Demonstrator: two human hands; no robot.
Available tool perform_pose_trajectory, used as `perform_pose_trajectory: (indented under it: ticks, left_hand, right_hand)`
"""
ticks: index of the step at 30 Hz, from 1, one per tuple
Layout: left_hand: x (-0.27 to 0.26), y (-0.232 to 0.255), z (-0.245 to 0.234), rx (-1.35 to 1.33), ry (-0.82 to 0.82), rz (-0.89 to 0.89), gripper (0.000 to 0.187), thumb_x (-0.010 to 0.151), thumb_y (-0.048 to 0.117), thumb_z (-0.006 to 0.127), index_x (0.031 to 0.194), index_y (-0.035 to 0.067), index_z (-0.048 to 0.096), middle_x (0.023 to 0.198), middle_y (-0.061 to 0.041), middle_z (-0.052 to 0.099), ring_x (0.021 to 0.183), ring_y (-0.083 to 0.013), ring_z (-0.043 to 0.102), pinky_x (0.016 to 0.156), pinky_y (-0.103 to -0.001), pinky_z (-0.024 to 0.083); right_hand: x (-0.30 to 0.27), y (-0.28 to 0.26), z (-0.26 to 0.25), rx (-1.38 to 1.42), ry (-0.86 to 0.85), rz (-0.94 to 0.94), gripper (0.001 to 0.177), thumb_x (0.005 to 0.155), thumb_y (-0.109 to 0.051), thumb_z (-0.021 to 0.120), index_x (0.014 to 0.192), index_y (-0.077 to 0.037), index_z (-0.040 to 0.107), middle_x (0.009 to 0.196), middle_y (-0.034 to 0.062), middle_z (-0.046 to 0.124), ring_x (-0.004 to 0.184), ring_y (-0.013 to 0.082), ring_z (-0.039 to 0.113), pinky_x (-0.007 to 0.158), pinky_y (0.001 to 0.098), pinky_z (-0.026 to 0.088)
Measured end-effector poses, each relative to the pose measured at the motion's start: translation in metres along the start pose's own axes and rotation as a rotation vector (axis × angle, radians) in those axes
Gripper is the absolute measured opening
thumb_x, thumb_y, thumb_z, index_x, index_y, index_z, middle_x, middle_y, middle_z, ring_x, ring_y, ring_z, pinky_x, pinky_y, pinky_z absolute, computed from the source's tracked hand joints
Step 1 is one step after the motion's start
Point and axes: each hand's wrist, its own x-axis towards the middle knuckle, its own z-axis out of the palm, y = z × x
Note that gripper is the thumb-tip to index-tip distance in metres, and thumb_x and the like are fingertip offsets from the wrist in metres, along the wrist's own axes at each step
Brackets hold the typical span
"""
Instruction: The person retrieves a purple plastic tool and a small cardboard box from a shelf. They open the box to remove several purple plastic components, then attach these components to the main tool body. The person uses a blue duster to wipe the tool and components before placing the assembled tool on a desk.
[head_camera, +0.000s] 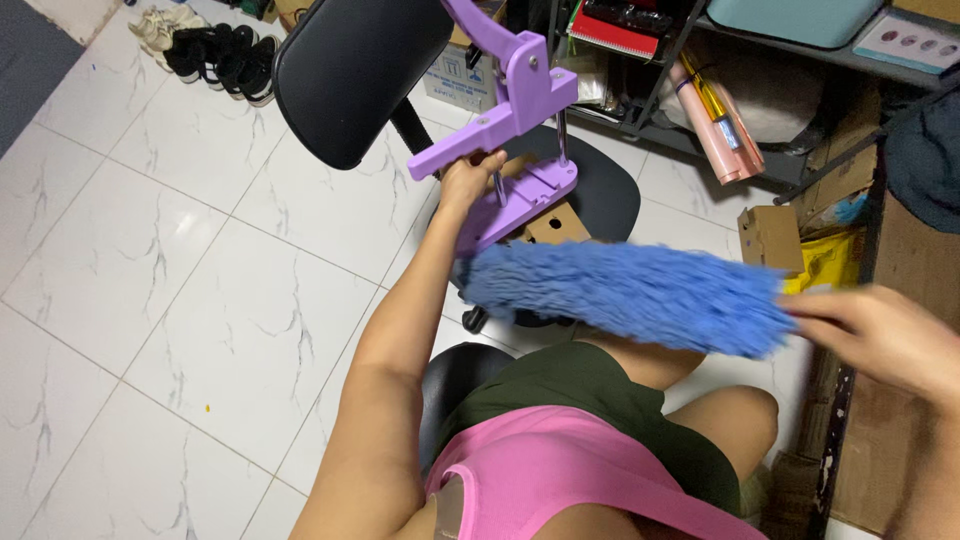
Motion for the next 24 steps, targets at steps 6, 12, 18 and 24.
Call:
perform_pose_trajectory:
  ticks: [6, 12, 18, 24]
  left_hand:
    - [0.003, 0.0, 0.002, 0.025, 0.007, -0.017, 0.041, 0.079, 0.045, 0.083, 0.097, 0.009, 0.08, 0.088, -0.005, 0.079, 0.084, -0.0192, 0.074, 0.081, -0.034, 0.054]
    - [-0.001, 0.008, 0.001, 0.048, 0.09, 0.015, 0.041, 0.083, 0.041, 0.081, 0.099, 0.003, 0.077, 0.085, -0.009, 0.077, 0.08, -0.022, 0.073, 0.08, -0.035, 0.054]
    - [-0.007, 0.019, 0.01, -0.063, 0.153, 0.12, 0.035, 0.082, 0.029, 0.082, 0.099, 0.0, 0.076, 0.085, -0.009, 0.078, 0.078, -0.0196, 0.073, 0.078, -0.033, 0.055]
    - [-0.009, 0.024, 0.011, -0.045, 0.125, 0.074, 0.03, 0.084, 0.025, 0.082, 0.101, 0.001, 0.076, 0.087, -0.008, 0.077, 0.081, -0.0181, 0.073, 0.08, -0.032, 0.054]
  right_hand:
    - [-0.017, 0.076, 0.026, 0.051, 0.145, 0.129, 0.033, 0.092, -0.03, 0.068, 0.123, -0.02, 0.074, 0.107, 0.0089, 0.078, 0.088, 0.0267, 0.077, 0.081, 0.0397, 0.061]
    - [-0.01, 0.023, 0.018, -0.006, 0.361, 0.227, 0.034, 0.095, -0.027, 0.064, 0.127, -0.018, 0.073, 0.103, 0.0132, 0.076, 0.084, 0.0327, 0.073, 0.075, 0.0435, 0.06]
    - [-0.011, -0.091, -0.007, -0.285, 0.392, 0.062, 0.037, 0.091, -0.019, 0.059, 0.125, -0.024, 0.071, 0.102, 0.0124, 0.075, 0.084, 0.036, 0.073, 0.073, 0.0486, 0.059]
    - [0.04, -0.152, 0.001, -0.359, 0.4, -0.043, 0.043, 0.089, -0.008, 0.052, 0.129, -0.017, 0.067, 0.089, 0.0189, 0.07, 0.075, 0.0361, 0.073, 0.064, 0.0474, 0.059]
